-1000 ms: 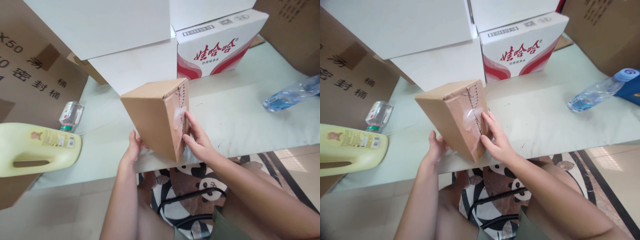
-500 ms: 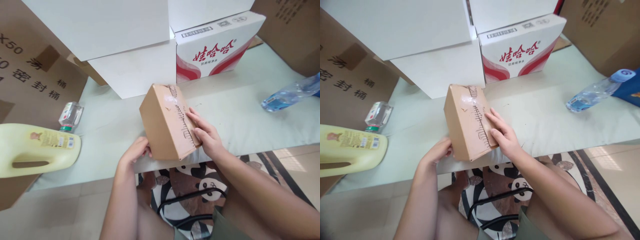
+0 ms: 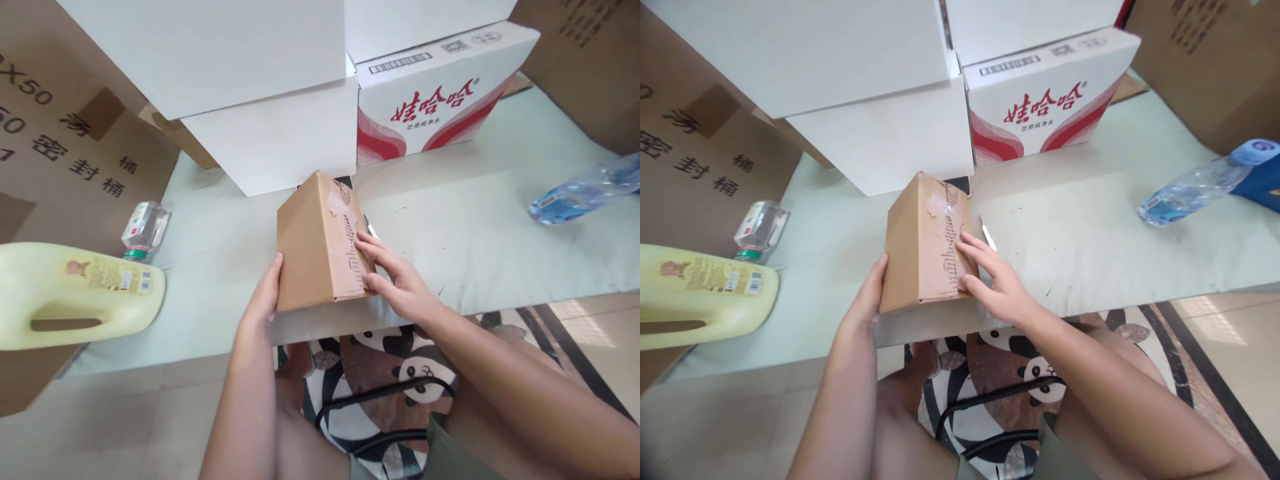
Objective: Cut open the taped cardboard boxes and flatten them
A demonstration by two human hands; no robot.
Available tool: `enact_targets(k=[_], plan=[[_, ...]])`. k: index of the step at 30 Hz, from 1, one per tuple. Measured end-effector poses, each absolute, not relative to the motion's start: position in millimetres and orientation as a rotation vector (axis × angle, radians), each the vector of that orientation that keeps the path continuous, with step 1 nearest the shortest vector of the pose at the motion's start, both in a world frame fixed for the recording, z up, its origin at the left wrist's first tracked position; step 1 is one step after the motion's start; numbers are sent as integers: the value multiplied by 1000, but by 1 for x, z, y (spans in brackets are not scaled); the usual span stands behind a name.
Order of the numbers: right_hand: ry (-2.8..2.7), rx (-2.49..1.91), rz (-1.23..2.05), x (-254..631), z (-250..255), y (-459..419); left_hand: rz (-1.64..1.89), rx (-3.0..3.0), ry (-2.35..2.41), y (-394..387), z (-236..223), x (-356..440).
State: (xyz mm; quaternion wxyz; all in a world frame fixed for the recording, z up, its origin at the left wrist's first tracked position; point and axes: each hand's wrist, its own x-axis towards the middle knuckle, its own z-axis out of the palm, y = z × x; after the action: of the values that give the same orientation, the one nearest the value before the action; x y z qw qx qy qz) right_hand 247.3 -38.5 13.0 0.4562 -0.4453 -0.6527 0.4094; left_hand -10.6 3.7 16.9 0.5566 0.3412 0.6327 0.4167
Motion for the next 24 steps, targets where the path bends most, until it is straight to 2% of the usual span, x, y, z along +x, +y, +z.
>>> enact_targets(k=[17,24], plan=[[-1593,-985,1002,247,14,-42,998,820,1477,4,11,-13],[-1524,-993,931,252,18,-41,573,1033,1349,-1,20,-9]])
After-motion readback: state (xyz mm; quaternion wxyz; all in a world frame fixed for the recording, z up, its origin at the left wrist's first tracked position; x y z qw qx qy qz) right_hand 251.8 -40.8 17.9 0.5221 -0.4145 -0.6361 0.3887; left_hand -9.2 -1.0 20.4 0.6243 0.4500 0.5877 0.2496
